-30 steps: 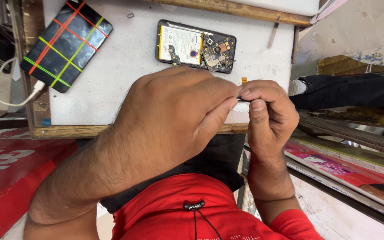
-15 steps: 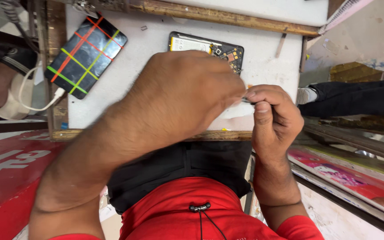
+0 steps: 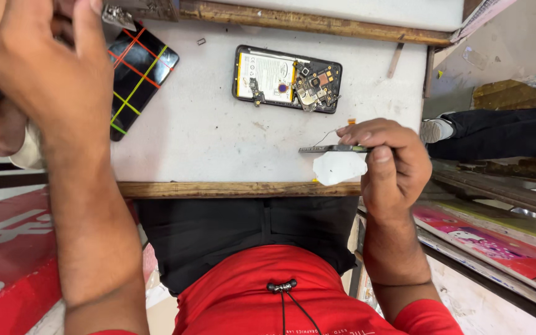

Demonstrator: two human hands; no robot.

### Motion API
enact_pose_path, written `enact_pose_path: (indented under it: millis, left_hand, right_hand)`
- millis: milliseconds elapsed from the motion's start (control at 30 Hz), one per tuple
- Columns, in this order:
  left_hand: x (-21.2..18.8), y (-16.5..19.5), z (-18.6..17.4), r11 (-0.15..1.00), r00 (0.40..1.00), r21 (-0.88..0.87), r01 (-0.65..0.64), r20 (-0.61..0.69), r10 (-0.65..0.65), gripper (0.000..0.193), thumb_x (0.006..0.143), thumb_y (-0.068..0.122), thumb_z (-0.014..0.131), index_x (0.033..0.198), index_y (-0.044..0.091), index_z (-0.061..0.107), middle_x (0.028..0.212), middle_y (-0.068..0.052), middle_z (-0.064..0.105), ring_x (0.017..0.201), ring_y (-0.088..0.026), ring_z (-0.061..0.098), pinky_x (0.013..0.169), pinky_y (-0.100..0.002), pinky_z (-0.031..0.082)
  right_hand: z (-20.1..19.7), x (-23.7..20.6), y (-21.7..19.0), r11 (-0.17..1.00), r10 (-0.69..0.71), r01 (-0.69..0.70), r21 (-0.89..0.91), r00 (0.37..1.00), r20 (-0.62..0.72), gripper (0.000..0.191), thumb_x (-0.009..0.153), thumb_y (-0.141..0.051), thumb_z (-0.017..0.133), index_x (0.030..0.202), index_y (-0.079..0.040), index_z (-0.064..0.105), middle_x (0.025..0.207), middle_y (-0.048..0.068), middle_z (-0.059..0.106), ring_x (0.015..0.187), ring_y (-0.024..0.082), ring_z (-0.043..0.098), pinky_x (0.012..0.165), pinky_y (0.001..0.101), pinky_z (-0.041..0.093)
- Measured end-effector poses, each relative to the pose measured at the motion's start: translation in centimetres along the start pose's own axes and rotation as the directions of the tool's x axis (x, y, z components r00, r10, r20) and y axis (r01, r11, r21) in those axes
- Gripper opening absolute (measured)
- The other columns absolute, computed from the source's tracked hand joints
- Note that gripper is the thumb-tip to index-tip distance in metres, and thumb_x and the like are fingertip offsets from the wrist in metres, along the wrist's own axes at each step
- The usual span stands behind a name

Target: The person cleans a smartphone screen assembly with a white wipe, then aligns and attaches a ribbon cable to the back of the screen. The person handles the screen and internal components on a workbench.

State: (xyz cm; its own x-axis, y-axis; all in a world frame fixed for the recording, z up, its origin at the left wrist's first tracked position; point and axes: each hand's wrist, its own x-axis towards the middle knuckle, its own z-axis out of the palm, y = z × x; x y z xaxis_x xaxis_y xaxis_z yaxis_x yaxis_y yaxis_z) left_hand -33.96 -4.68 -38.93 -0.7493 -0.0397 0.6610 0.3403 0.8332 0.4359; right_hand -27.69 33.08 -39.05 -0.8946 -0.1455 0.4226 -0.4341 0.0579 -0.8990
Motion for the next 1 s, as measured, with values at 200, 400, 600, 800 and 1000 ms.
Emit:
enact_pose_path:
  millis: [200,400,600,800,1000]
  left_hand:
    - [0.0,8.4,-0.4,0.980,0.985,-0.157,0.121,0.137,-0.100,0.035,0.085,0.007,0.086,0.114,-0.001,0.068,0.093,-0.009,0.070,0.074,-0.024,0.064,0.064,-0.035,0.050]
    - [-1.7,15.8,-0.3,0.863,0.929,-0.490,-0.121,0.250,0.272,0.047,0.082,0.023,0.085,0.120,0.002,0.067,0.113,-0.011,0.068,0.085,-0.022,0.069,0.073,-0.037,0.057]
    - [-1.1,16.3,1.1,0.884,0.925,-0.419,-0.208,0.208,0.316,0.027,0.093,0.005,0.079,0.118,0.003,0.068,0.104,-0.005,0.064,0.088,-0.021,0.070,0.073,-0.034,0.058]
    - [-1.2,16.8,2.0,0.929,0.939,-0.353,-0.114,0.267,0.217,0.023,0.090,0.000,0.076,0.111,0.001,0.068,0.093,-0.008,0.064,0.081,-0.023,0.070,0.068,-0.036,0.058]
    - [-2.0,16.2,3.2,0.921,0.946,-0.389,0.029,0.309,0.102,0.020,0.092,-0.004,0.071,0.109,0.002,0.063,0.091,-0.009,0.065,0.084,-0.025,0.070,0.071,-0.036,0.059]
  right_hand:
    - [0.5,0.3,-0.4,0.998,-0.022,0.022,0.057,1.000,-0.005,0.023,0.116,-0.019,0.045,0.117,0.002,0.055,0.098,0.019,0.066,0.092,0.025,0.067,0.098,0.0464,0.059]
    - [1.1,1.0,-1.6,0.999,-0.013,0.014,0.032,1.000,-0.019,0.025,0.116,-0.019,0.044,0.113,0.003,0.056,0.098,0.020,0.065,0.092,0.025,0.066,0.097,0.0454,0.058]
    - [1.8,1.8,-1.4,0.999,0.003,-0.003,-0.051,1.000,-0.017,0.026,0.116,-0.017,0.042,0.110,0.004,0.056,0.098,0.020,0.067,0.093,0.024,0.068,0.095,0.0381,0.058]
    - [1.8,2.6,-0.2,0.997,0.023,-0.026,-0.071,0.999,-0.033,0.026,0.117,-0.016,0.042,0.112,0.005,0.057,0.101,0.021,0.067,0.093,0.023,0.067,0.090,0.0329,0.056]
    - [2.1,3.0,1.2,1.000,0.005,-0.005,-0.006,0.999,-0.041,0.027,0.116,-0.017,0.043,0.110,0.006,0.057,0.099,0.021,0.066,0.091,0.024,0.068,0.088,0.0343,0.058]
